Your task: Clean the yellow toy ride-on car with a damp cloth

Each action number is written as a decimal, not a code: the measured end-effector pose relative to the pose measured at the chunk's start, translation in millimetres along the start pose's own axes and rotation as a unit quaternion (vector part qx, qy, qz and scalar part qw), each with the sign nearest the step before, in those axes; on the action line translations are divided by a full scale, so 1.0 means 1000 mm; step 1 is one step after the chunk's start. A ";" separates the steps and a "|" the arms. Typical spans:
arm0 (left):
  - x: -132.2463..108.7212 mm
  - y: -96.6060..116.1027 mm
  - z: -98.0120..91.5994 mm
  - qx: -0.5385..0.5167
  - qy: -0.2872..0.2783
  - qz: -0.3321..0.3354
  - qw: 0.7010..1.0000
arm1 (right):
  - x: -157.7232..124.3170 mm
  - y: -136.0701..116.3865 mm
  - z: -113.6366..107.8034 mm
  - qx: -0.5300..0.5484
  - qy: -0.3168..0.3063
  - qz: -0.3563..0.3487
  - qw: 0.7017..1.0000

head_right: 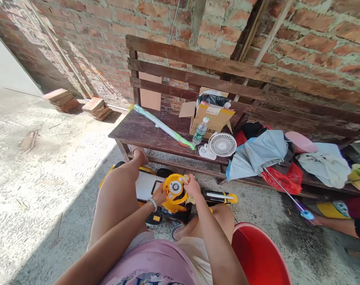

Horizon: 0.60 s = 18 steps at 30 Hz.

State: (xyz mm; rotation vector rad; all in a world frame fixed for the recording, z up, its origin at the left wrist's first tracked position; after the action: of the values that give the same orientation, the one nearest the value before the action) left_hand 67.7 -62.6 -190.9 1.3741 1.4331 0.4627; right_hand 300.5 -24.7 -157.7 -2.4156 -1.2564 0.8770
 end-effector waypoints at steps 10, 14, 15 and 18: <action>0.014 0.028 -0.027 0.134 0.072 0.066 0.986 | -0.081 0.065 0.045 0.268 0.090 0.134 0.950; 0.006 0.026 -0.024 0.140 0.060 0.065 0.986 | -0.076 0.064 0.043 0.279 0.090 0.146 0.945; 0.004 0.024 -0.022 0.139 0.056 0.059 0.987 | -0.074 0.066 0.042 0.287 0.084 0.147 0.943; 0.000 0.014 -0.015 0.124 0.038 0.040 0.991 | -0.069 0.069 0.034 0.271 0.063 0.118 0.953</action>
State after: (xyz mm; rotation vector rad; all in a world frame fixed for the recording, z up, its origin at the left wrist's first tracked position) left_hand 61.7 -53.3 -174.0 1.6316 1.5417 0.4010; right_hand 293.0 -121.8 -192.0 -2.1473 -0.5817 0.9605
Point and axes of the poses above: each hand's wrist, its own x-axis towards the middle knuckle, its own z-axis out of the palm, y = z × x, the point moved 7 cm from there along x, towards the middle knuckle, and after that the axes turned 13 degrees about z, right-handed, at the moved point
